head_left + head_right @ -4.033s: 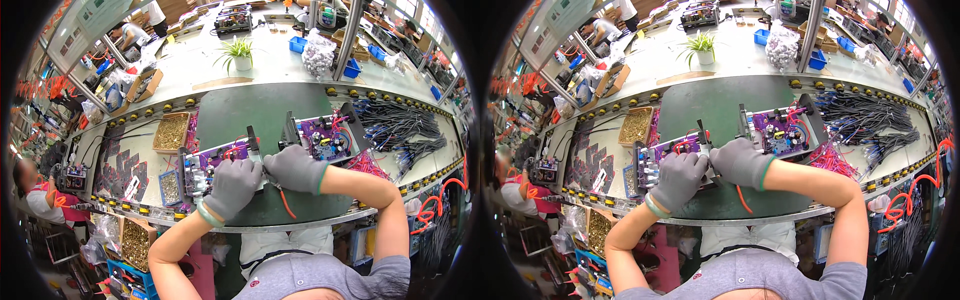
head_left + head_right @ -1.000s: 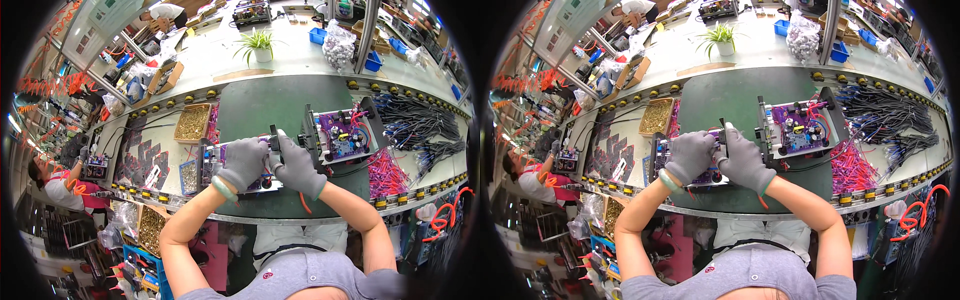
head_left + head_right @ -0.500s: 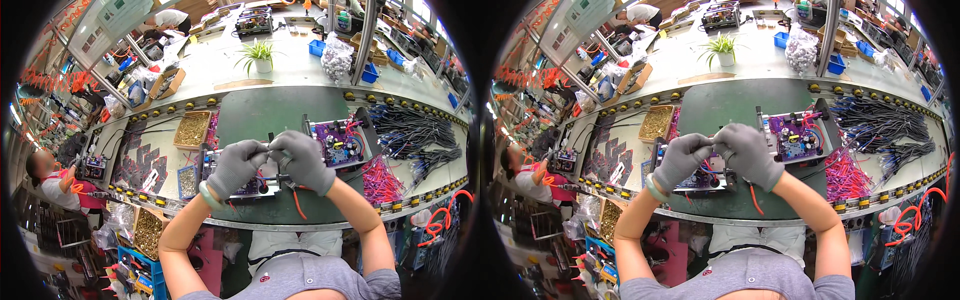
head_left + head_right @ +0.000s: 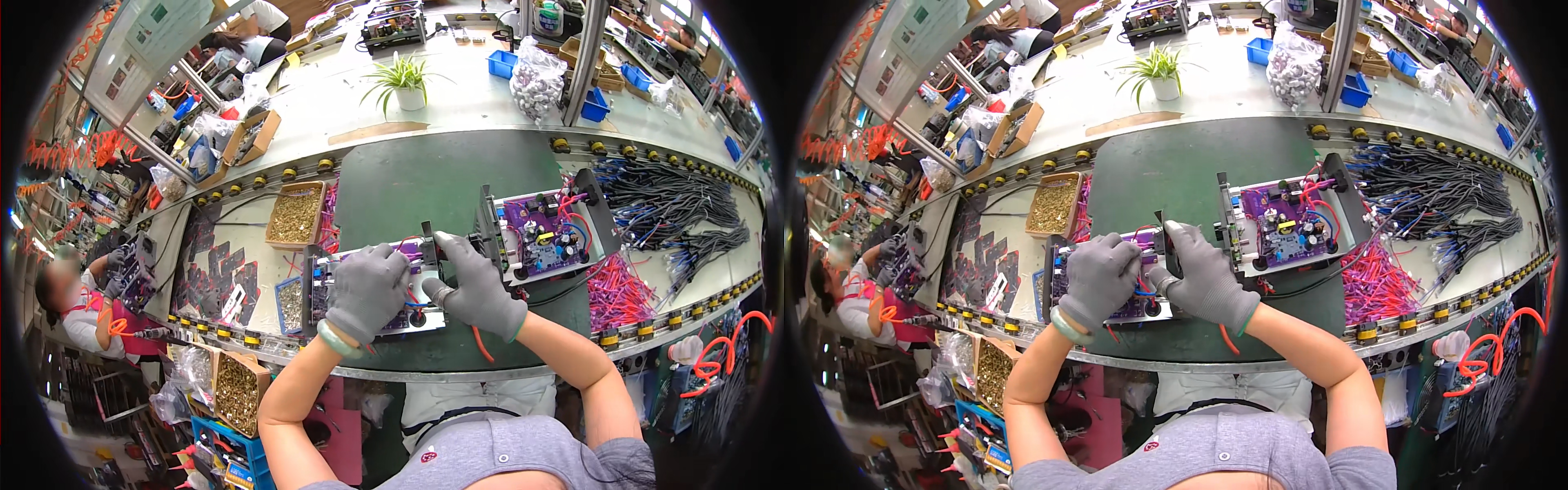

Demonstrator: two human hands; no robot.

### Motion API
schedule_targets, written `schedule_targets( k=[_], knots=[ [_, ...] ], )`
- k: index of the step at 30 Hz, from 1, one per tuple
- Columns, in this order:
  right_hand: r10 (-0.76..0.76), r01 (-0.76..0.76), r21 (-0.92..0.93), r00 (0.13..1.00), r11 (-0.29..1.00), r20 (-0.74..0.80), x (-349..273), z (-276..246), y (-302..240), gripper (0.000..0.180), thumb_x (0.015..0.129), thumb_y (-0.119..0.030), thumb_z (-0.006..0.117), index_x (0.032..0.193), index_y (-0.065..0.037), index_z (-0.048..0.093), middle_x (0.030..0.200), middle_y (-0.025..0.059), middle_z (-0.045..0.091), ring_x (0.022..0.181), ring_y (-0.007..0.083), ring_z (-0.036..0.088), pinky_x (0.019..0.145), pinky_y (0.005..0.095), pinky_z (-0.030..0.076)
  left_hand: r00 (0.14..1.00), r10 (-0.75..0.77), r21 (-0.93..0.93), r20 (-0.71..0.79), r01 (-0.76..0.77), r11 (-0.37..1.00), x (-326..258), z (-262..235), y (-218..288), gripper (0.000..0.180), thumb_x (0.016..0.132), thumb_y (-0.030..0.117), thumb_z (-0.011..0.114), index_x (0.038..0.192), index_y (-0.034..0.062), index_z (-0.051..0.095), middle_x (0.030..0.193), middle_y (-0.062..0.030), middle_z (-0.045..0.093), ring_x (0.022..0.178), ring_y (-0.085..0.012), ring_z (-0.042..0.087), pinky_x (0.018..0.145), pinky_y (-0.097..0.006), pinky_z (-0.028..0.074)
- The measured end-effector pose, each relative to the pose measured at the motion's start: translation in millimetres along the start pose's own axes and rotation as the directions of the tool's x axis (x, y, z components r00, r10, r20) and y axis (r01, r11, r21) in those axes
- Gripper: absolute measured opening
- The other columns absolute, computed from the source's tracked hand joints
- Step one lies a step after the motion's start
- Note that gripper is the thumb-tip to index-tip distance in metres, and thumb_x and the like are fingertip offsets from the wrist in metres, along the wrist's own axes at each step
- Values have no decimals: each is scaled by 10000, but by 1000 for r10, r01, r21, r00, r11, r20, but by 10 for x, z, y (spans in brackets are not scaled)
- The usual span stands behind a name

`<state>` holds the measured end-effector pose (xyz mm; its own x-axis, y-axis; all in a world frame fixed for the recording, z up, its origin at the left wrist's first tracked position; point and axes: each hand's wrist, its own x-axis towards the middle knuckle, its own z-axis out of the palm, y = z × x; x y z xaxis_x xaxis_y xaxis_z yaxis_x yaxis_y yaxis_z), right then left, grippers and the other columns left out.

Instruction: The person assembles electronic components on a workbench, using a pneumatic screwdriver to secure parts and pliers to strip and connect wires. They handle circuit boards, wires, and small electronic modules, organizing them on the table while working.

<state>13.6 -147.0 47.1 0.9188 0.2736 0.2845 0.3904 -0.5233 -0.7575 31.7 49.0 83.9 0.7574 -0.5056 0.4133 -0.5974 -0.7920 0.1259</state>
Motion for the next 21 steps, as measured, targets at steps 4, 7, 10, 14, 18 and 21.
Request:
schedule_targets(
  k=[4, 7, 10, 14, 18, 21],
  knots=[
    [10, -11, -45, 1000, 999, -3, 8, 23, -27, 695, 863, -303, 687, 1374, 65, 394, 1267, 240, 522, 1032, 400, 634, 856, 446, 539, 997, 82, 39, -8, -81, 996, 70, 45, 31, 69, 750, 133, 677, 780, 95, 628, 744, -71, 589, 691, -270, 615, 606, -414, 477],
    [-22, 21, -40, 999, 999, -46, 9, 52, -42, 681, 853, -272, 676, 1362, 82, 395, 1245, 257, 519, 956, 421, 647, 789, 461, 552, 992, 125, 79, -26, -122, 989, 81, 100, 43, 125, 698, 150, 671, 748, 89, 573, 752, -70, 564, 712, -267, 609, 608, -415, 476],
    [-21, 18, -31, 995, 999, -96, -10, 116, -48, 620, 857, -249, 661, 1326, 77, 419, 1206, 257, 530, 936, 422, 645, 778, 465, 550, 992, 126, 99, 1, -125, 987, 42, 141, 54, 125, 692, 149, 659, 752, 86, 569, 756, -75, 563, 718, -269, 610, 609, -414, 478],
    [-113, 105, -48, 970, 993, -217, 1, 193, -53, 446, 819, -199, 627, 1168, 46, 496, 1088, 229, 570, 949, 413, 604, 812, 489, 519, 992, 125, 112, -19, -122, 986, 48, 139, 69, 101, 728, 130, 636, 817, 82, 624, 746, -86, 577, 681, -281, 605, 594, -420, 472],
    [-133, 157, 128, 975, 979, -178, -80, 9, -109, 317, 853, -230, 606, 1032, 19, 524, 1053, 237, 556, 990, 407, 574, 869, 469, 468, 969, 240, 178, -48, -229, 957, 126, 11, 248, 208, 799, 190, 652, 983, 102, 691, 762, -108, 592, 676, -304, 601, 561, -438, 456],
    [-213, 275, 230, 942, 934, -260, -401, -316, -206, 523, 873, -175, 631, 1338, -23, 445, 1106, 174, 580, 1074, 350, 588, 961, 419, 455, 927, 233, 110, -293, -209, 972, 236, -28, 551, 370, 881, 299, 645, 1142, 36, 632, 1007, -179, 634, 899, -372, 635, 751, -449, 512]
  ],
)
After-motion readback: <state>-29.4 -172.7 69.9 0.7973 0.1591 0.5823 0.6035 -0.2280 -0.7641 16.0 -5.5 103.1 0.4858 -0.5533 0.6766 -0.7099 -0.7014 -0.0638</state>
